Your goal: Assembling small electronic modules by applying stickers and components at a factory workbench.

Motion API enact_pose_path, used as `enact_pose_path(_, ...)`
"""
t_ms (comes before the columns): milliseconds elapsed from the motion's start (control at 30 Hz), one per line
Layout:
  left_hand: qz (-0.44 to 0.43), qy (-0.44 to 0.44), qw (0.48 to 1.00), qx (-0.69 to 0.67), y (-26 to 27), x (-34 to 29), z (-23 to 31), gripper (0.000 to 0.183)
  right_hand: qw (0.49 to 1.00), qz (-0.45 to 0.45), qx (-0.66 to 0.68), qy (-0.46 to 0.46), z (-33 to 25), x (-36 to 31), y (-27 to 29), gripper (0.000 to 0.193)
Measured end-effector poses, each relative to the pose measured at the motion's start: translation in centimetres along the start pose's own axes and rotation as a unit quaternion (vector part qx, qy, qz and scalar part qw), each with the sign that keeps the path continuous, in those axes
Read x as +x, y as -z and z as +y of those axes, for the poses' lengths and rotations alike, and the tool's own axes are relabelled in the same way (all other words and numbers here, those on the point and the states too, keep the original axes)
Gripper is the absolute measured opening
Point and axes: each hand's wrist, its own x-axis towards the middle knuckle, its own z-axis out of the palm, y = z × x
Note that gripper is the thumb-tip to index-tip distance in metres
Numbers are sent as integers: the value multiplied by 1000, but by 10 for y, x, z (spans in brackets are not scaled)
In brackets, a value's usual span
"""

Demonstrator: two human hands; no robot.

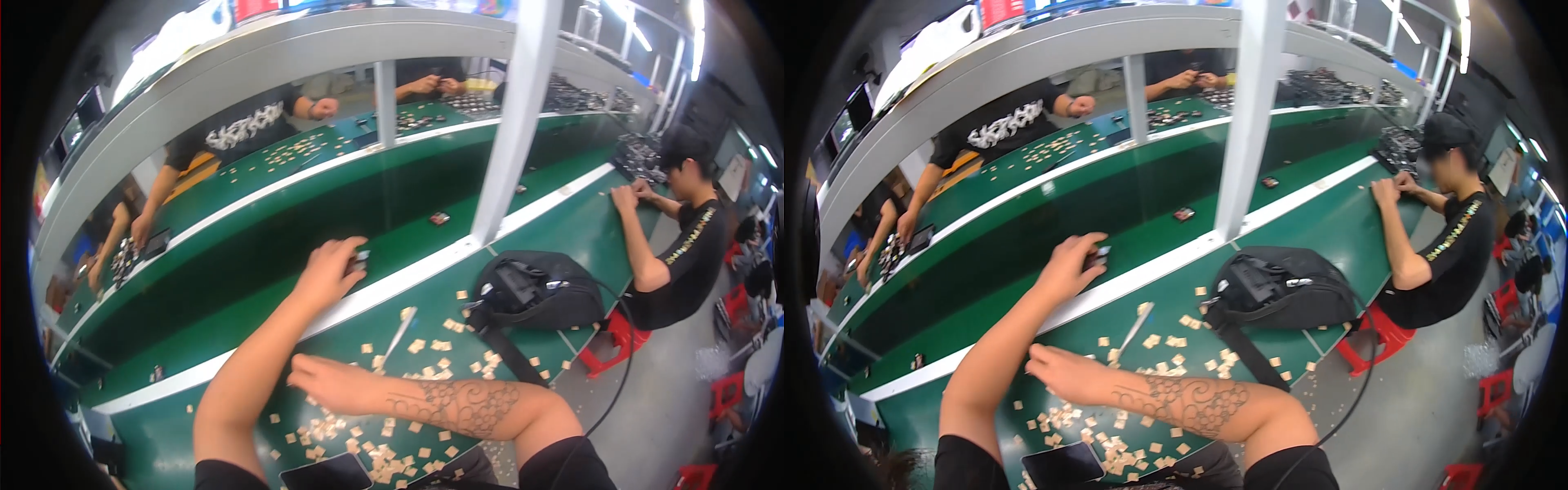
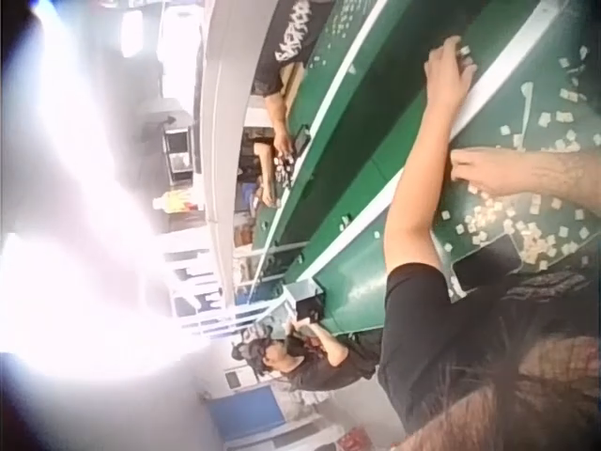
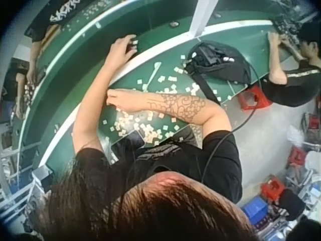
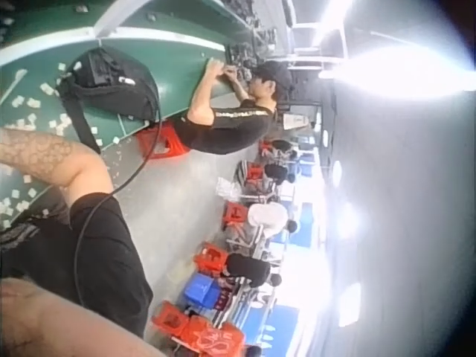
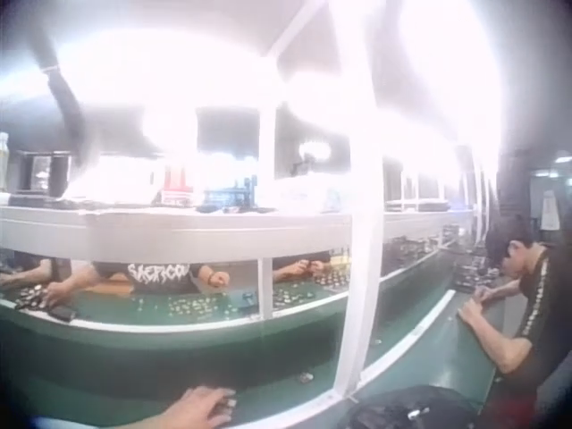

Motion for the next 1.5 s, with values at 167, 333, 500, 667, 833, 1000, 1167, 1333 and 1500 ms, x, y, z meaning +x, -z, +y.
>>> enact_pose_path(167, 0, 75, 995, -66, 48, -105, 37, 63, 996, 93, -5, -1, -22, 2, 8, 26)
enact_pose_path(333, -26, 54, 998, -37, 56, -208, 47, 66, 992, 95, -59, -54, -26, 6, 18, 39)
enact_pose_path(500, -12, 102, 985, -135, 71, -232, 63, 65, 991, -18, -84, -105, -44, 15, 56, 22)
enact_pose_path(667, 18, 100, 984, -145, 68, -248, 57, 56, 960, -142, -201, -135, -59, 36, 57, 15)
enact_pose_path(833, 21, 106, 981, -160, 64, -253, 56, 51, 924, -216, -273, -156, -65, 46, 40, 13)
enact_pose_path(1000, 21, 112, 978, -175, 63, -252, 59, 48, 939, -184, -223, -188, -58, 32, 36, 12)
enact_pose_path(1167, 54, 89, 985, -139, 47, -248, 48, 58, 981, 55, -23, -186, -15, -6, 18, 10)
enact_pose_path(1333, 67, 197, 961, -182, 57, -266, 56, 58, 985, -39, -34, -165, -13, 10, 4, 37)
enact_pose_path(1500, 71, 179, 970, -146, 38, -264, 41, 65, 990, -63, -73, -99, 10, -2, 6, 32)
